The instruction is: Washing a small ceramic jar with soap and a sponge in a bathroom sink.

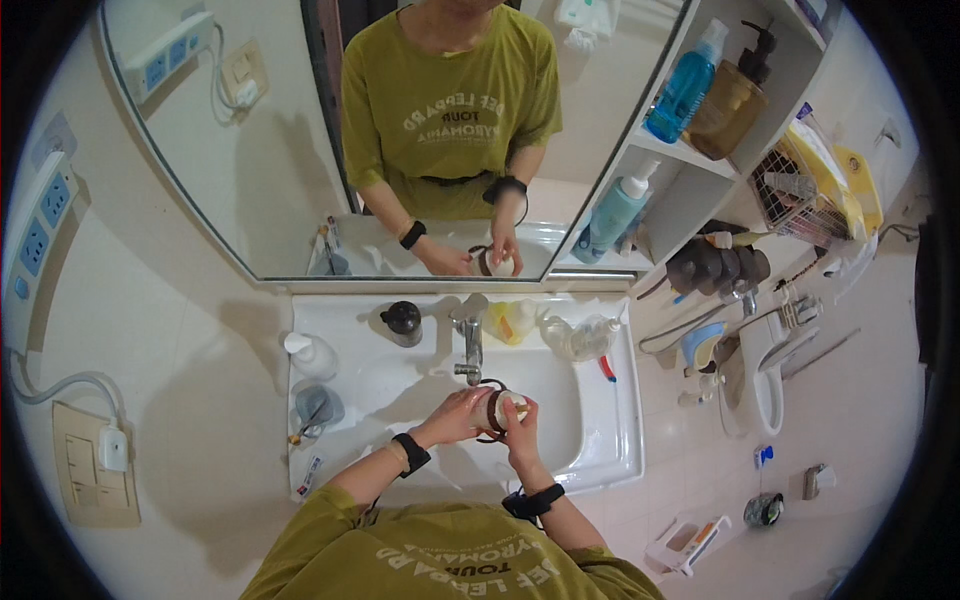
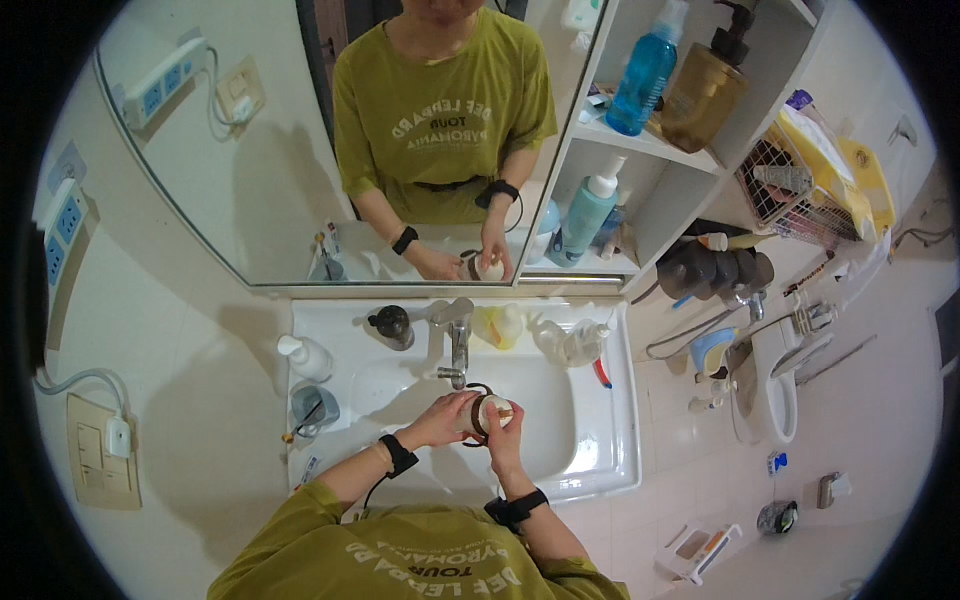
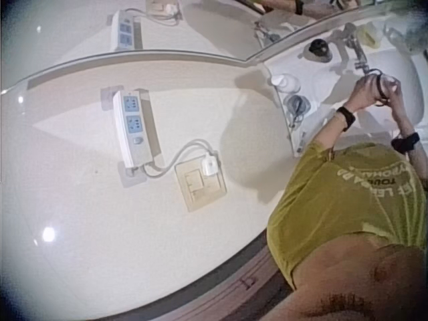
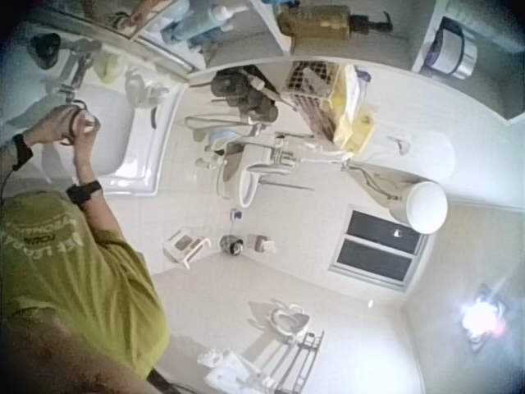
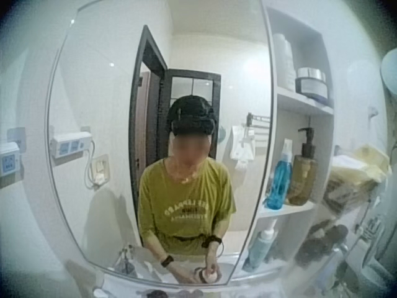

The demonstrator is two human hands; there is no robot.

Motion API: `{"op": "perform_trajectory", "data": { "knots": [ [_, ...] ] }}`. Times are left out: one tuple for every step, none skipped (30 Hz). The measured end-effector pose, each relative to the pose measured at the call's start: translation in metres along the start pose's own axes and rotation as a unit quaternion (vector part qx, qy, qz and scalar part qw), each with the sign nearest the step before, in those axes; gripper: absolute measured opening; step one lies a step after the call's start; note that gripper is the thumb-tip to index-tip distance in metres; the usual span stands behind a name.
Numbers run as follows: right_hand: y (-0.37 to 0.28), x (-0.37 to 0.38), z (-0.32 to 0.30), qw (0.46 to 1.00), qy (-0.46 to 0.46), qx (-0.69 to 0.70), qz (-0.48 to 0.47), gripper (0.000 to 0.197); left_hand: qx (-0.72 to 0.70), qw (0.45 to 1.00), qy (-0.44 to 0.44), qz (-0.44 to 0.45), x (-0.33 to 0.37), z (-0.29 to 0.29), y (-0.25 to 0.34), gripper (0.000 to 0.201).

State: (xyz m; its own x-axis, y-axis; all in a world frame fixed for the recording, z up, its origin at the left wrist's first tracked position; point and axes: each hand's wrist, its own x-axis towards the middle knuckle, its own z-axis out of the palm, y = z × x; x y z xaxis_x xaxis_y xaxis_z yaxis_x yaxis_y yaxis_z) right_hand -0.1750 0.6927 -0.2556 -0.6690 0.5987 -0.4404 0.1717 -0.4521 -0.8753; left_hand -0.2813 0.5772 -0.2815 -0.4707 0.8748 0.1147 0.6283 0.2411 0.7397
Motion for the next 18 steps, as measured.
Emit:
{"op": "perform_trajectory", "data": {
  "knots": [
    [-0.002, -0.003, -0.005, 1.000, 0.010, -0.017, -0.013, 0.058, -0.002, 1.000, -0.004, 0.002, 0.000, 0.000, 0.005, 0.084],
    [-0.004, -0.010, -0.013, 0.999, 0.015, -0.038, 0.005, 0.058, -0.011, 0.998, -0.057, -0.025, -0.001, -0.001, 0.009, 0.083],
    [-0.013, -0.019, -0.016, 0.999, 0.018, -0.035, 0.004, 0.058, -0.019, 0.993, -0.107, -0.051, 0.000, -0.002, 0.012, 0.081],
    [-0.019, -0.026, -0.020, 0.998, 0.013, -0.043, 0.032, 0.059, -0.037, 0.989, -0.136, -0.050, 0.000, 0.000, 0.010, 0.079],
    [-0.022, -0.030, -0.023, 0.997, 0.008, -0.050, 0.061, 0.059, -0.036, 0.989, -0.138, -0.048, 0.000, 0.003, 0.008, 0.079],
    [-0.022, -0.034, -0.028, 0.996, 0.024, -0.055, 0.059, 0.059, -0.047, 0.987, -0.149, -0.030, 0.001, 0.004, 0.013, 0.077],
    [-0.017, -0.035, -0.032, 0.997, 0.030, -0.051, 0.059, 0.059, -0.059, 0.986, -0.159, -0.012, 0.001, 0.005, 0.018, 0.075],
    [-0.009, -0.033, -0.036, 0.997, 0.035, -0.036, 0.055, 0.058, -0.059, 0.986, -0.155, -0.009, 0.000, 0.005, 0.021, 0.074],
    [-0.009, -0.036, -0.034, 0.998, 0.040, -0.022, 0.051, 0.058, -0.059, 0.985, -0.159, -0.006, -0.001, 0.006, 0.019, 0.074],
    [-0.012, -0.039, -0.026, 0.996, 0.054, -0.031, 0.060, 0.056, -0.026, 0.987, -0.149, -0.046, -0.004, 0.009, 0.016, 0.075],
    [-0.006, -0.035, -0.020, 0.996, 0.056, -0.029, 0.061, 0.056, 0.007, 0.987, -0.137, -0.086, -0.007, 0.011, 0.012, 0.076],
    [0.005, -0.026, -0.015, 0.994, 0.072, -0.003, 0.082, 0.056, 0.023, 0.992, -0.105, -0.070, -0.011, 0.018, -0.002, 0.074],
    [0.016, -0.016, -0.010, 0.991, 0.086, 0.024, 0.104, 0.056, 0.024, 0.992, -0.108, -0.068, -0.012, 0.017, -0.007, 0.074],
    [0.027, -0.005, -0.005, 0.989, 0.069, 0.060, 0.113, 0.055, 0.058, 0.996, -0.069, -0.026, -0.012, 0.016, -0.012, 0.077],
    [0.035, 0.008, 0.002, 0.987, 0.075, 0.055, 0.130, 0.054, 0.092, 0.995, -0.028, 0.013, -0.013, 0.015, -0.018, 0.080],
    [0.040, 0.018, 0.008, 0.987, 0.070, 0.057, 0.136, 0.054, 0.104, 0.994, 0.000, 0.033, -0.014, 0.012, -0.025, 0.083],
    [0.044, 0.027, 0.012, 0.986, 0.065, 0.058, 0.141, 0.054, 0.104, 0.994, 0.000, 0.035, -0.015, 0.011, -0.029, 0.083],
    [0.044, 0.031, 0.020, 0.991, 0.039, 0.042, 0.121, 0.055, 0.095, 0.995, -0.005, -0.015, -0.017, 0.005, -0.032, 0.077]
  ]
}}
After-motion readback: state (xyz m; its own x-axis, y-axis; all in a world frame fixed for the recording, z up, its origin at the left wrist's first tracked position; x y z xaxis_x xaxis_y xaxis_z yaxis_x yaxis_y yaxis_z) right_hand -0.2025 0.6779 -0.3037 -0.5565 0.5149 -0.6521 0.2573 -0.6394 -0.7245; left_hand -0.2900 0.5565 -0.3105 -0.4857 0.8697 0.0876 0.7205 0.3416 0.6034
